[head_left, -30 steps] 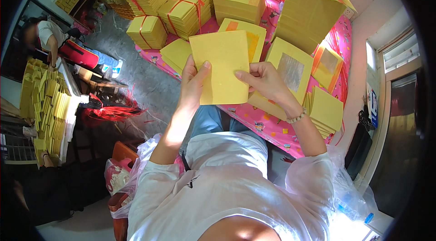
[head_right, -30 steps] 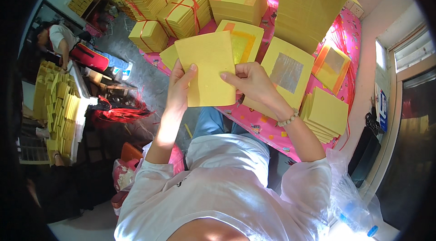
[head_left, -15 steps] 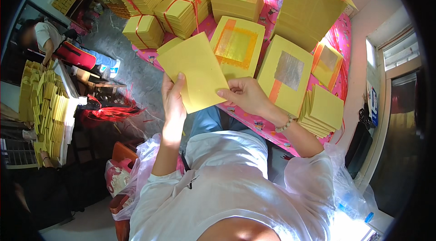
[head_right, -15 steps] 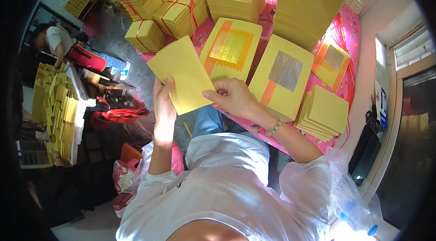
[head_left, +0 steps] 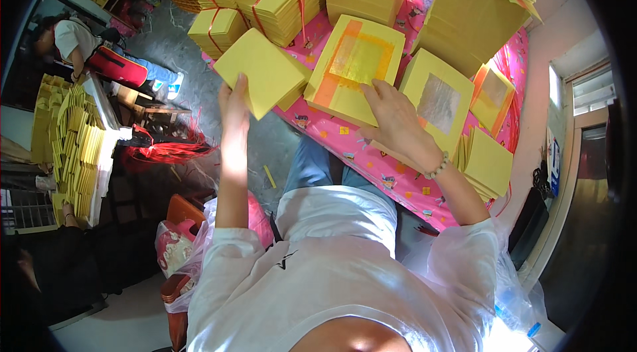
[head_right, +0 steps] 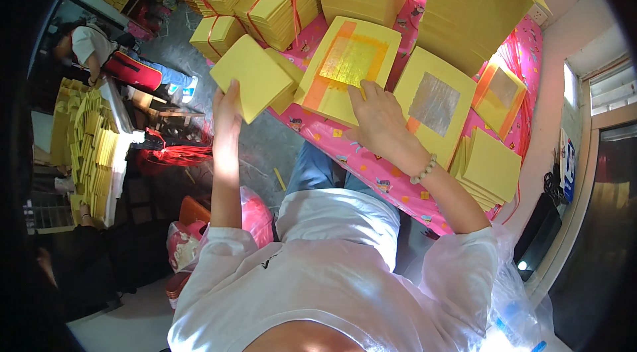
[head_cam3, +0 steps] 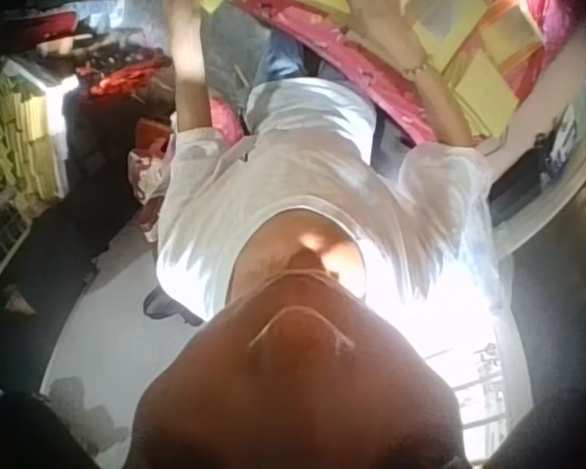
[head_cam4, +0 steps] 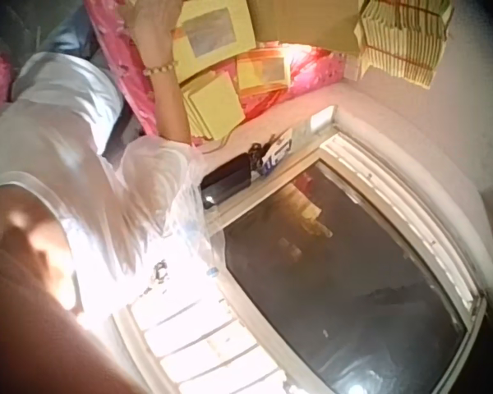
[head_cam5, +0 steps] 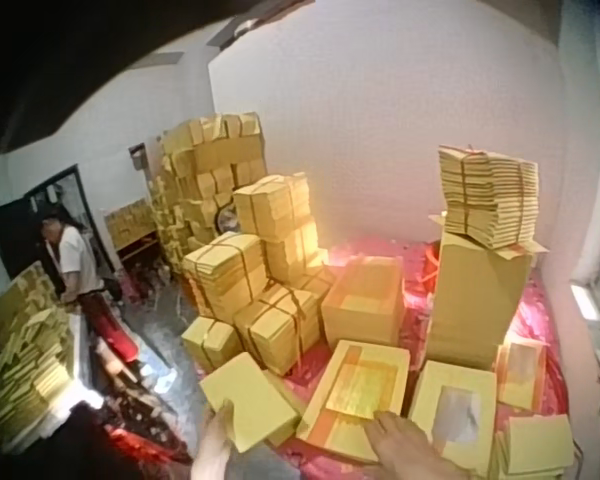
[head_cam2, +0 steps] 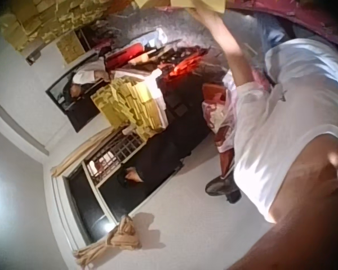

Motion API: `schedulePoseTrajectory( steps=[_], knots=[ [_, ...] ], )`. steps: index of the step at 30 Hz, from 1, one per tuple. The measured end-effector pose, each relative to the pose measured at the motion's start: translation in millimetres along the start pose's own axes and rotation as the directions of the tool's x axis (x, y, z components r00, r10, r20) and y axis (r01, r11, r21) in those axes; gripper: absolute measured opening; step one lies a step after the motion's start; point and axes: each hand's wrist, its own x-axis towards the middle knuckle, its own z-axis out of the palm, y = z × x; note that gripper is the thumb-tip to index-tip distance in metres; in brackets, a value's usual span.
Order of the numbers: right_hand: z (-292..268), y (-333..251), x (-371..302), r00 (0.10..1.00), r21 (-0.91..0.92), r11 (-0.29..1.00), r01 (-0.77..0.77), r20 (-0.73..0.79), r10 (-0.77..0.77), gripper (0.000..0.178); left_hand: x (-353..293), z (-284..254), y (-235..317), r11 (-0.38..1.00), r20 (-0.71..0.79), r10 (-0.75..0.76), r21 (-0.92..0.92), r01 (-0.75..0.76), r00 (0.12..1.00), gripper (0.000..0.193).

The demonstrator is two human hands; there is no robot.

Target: The person repeatedly picks up yellow paper sheets from a stack on a table, folds them in half, and places them onto a separate pile. The process is continuous and repetitive throughout the clip, with the person handling the paper by hand without tools.

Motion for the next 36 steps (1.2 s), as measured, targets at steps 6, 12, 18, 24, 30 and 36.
schedulePoseTrajectory(
  steps=[6,12,18,24,30,36],
  knots=[
    [12.8,8.2,6.2,0.999,-0.018,1.000,-0.020,0.029,0.020,0.066,33.1,3.4,-28.4,0.997,0.004,-0.044,0.061,0.044,0.999,0.026],
    [11.7,13.5,13.7,0.995,0.015,0.998,-0.061,0.074,0.060,0.055,47.0,-7.8,-59.2,0.989,-0.034,-0.068,0.129,0.071,0.997,0.025],
    [13.9,16.1,14.5,0.998,-0.007,0.999,-0.040,0.045,0.040,0.050,50.2,-15.1,-76.3,0.978,-0.063,-0.178,0.099,0.184,0.982,0.032],
    [14.4,15.9,15.0,1.000,-0.038,0.999,0.008,-0.011,-0.008,0.044,53.1,-23.1,-91.7,0.976,-0.106,-0.142,0.148,0.157,0.984,0.031],
    [7.8,11.9,17.1,0.992,-0.024,1.000,-0.003,0.128,0.007,0.023,55.8,-28.2,-95.5,0.928,-0.096,-0.006,0.371,0.041,0.995,0.028],
    [3.3,19.1,17.7,0.994,0.075,0.997,0.012,0.109,-0.020,0.013,48.9,-24.2,-81.6,0.890,-0.082,-0.012,0.453,0.048,0.997,0.036]
  ],
)
